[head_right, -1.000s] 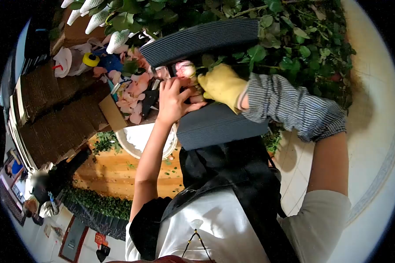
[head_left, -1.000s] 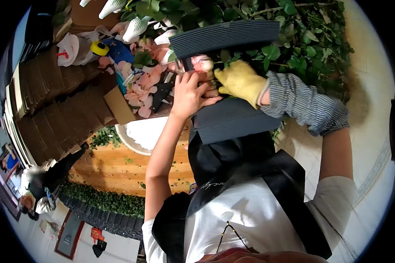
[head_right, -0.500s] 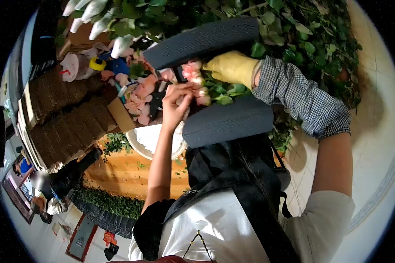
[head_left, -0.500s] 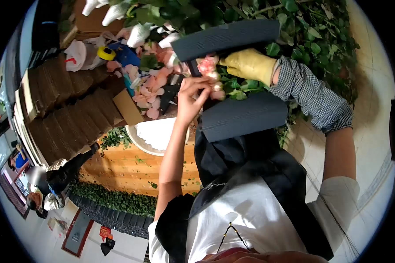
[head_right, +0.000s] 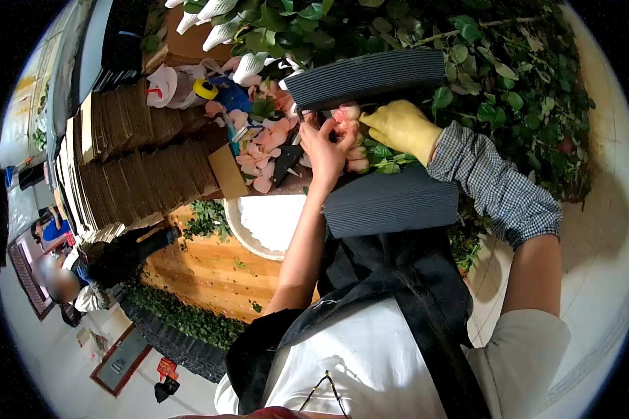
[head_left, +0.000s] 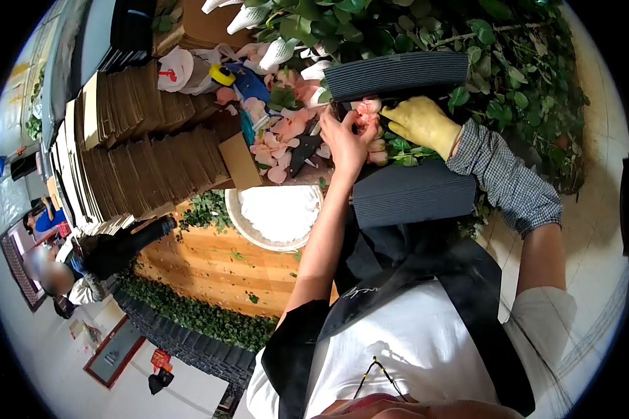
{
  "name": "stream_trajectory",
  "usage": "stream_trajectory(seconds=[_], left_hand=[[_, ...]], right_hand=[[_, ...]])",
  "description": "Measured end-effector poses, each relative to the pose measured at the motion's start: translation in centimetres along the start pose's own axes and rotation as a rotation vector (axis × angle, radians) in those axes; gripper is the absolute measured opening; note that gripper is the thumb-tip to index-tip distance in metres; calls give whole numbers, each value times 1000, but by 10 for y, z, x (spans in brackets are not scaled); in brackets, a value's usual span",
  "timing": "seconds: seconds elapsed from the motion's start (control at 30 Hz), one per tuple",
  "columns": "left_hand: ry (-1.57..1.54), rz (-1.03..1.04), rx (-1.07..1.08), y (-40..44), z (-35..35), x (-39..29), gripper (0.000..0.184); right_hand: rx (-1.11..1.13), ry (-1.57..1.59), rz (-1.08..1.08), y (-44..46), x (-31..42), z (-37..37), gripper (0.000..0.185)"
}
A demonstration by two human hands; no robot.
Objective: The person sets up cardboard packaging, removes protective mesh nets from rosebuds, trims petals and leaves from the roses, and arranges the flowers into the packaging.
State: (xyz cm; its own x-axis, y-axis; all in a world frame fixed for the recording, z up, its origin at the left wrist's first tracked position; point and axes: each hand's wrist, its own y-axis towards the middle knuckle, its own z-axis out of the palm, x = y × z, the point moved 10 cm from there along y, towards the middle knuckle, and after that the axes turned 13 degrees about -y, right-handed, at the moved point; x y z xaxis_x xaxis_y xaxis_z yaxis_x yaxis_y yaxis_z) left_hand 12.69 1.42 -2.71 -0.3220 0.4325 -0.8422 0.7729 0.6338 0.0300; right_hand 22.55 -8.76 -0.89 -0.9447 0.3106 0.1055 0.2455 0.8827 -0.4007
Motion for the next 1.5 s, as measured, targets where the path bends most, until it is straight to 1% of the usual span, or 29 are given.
stream_trajectory(seconds=[0.03, 0.1, 0.17, 0.23, 0.27, 0.3, 0.37, 0.43, 0.5, 0.57, 0.63, 0.67, 0.7, 0.73, 0.8, 0.9, 0.97, 1.0, 1.03, 1.1, 1.13, 1.17, 1.2, 1.23, 1.3, 1.33, 1.37, 1.43, 1.5], left_hand=[[-2, -2, -6, 1, 1, 0, 42], [-17, 9, -8, 0, 0, 0, 43], [-16, -2, 2, 0, 3, 6, 43], [-22, -17, 7, 1, 3, 8, 43], [-22, -30, 12, 0, 4, 9, 42], [-21, -41, 18, 0, 5, 9, 42], [-25, -31, 9, 0, 6, 10, 41], [-7, 40, -18, -1, 2, 2, 38], [-18, 28, -19, -3, 3, 3, 36], [11, 61, -30, -3, 3, 1, 35], [5, 50, -21, -4, 1, -2, 37], [-13, 52, -13, -4, 1, -2, 38], [-30, 58, -6, -3, 3, -3, 38], [-13, 43, 4, -3, 5, -1, 40], [-13, 47, 2, -2, 5, 0, 40], [-1, 54, 18, 2, 3, -4, 42], [-48, -35, 113, 2, 4, 3, 44], [-93, 6, 142, 3, 1, 2, 45], [-161, -56, 174, 4, -6, 6, 44], [-312, -96, 146, 3, -33, 1, 40], [-263, -77, 124, 2, -52, -8, 35], [-228, -84, 93, 0, -67, -8, 30], [-244, -136, 92, -3, -76, -2, 27], [-260, -185, 91, -6, -83, 2, 25], [-233, -166, 28, -12, -95, 6, 22], [-215, -235, 78, -18, -94, 11, 23], [-214, -236, 71, -20, -96, 11, 23], [-248, -326, 108, -29, -91, 17, 23], [-344, -320, 88, -34, -83, 20, 22]], right_hand=[[0, -5, -4, -3, -1, 2, 33], [-191, 11, -15, -11, 0, -11, 31], [-157, 55, -3, -18, 2, -33, 29], [-247, 117, 40, -26, -1, -57, 30], [-326, 147, 58, -29, -1, -70, 27], [-323, 141, 56, -27, -2, -63, 27], [-517, 376, 32, -22, -7, -51, 26], [-516, 374, 16, -12, -3, -56, 24], [-205, 128, 55, 5, 6, -38, 24], [-209, 137, 97, 9, 13, -46, 21], [-88, -53, 147, 19, 11, -22, 19], [-333, -172, 101, 17, 17, -28, 25], [-226, -77, 160, 25, 13, -13, 29], [-100, -112, 184, 25, 17, -20, 31], [16, -151, 201, 23, 19, -26, 33], [-35, -130, 177, 17, 9, -22, 31], [-190, 48, 45, 9, 10, -32, 28], [-132, 150, 61, 5, 5, -34, 28], [-212, 164, 39, -7, 8, -52, 31], [-131, 157, -29, -13, 16, -68, 32], [-129, 160, -25, -14, 21, -68, 32], [-31, 107, -6, -14, 26, -59, 27], [65, 54, 13, -15, 27, -49, 23], [170, -36, -51, -7, 31, -8, 22], [60, -170, -145, 2, 49, -3, 23], [123, -231, -153, 6, 51, 4, 23], [120, -233, -159, 8, 52, 4, 23], [116, -266, -136, 6, 54, 6, 25], [152, -276, -146, 4, 51, 3, 26]])
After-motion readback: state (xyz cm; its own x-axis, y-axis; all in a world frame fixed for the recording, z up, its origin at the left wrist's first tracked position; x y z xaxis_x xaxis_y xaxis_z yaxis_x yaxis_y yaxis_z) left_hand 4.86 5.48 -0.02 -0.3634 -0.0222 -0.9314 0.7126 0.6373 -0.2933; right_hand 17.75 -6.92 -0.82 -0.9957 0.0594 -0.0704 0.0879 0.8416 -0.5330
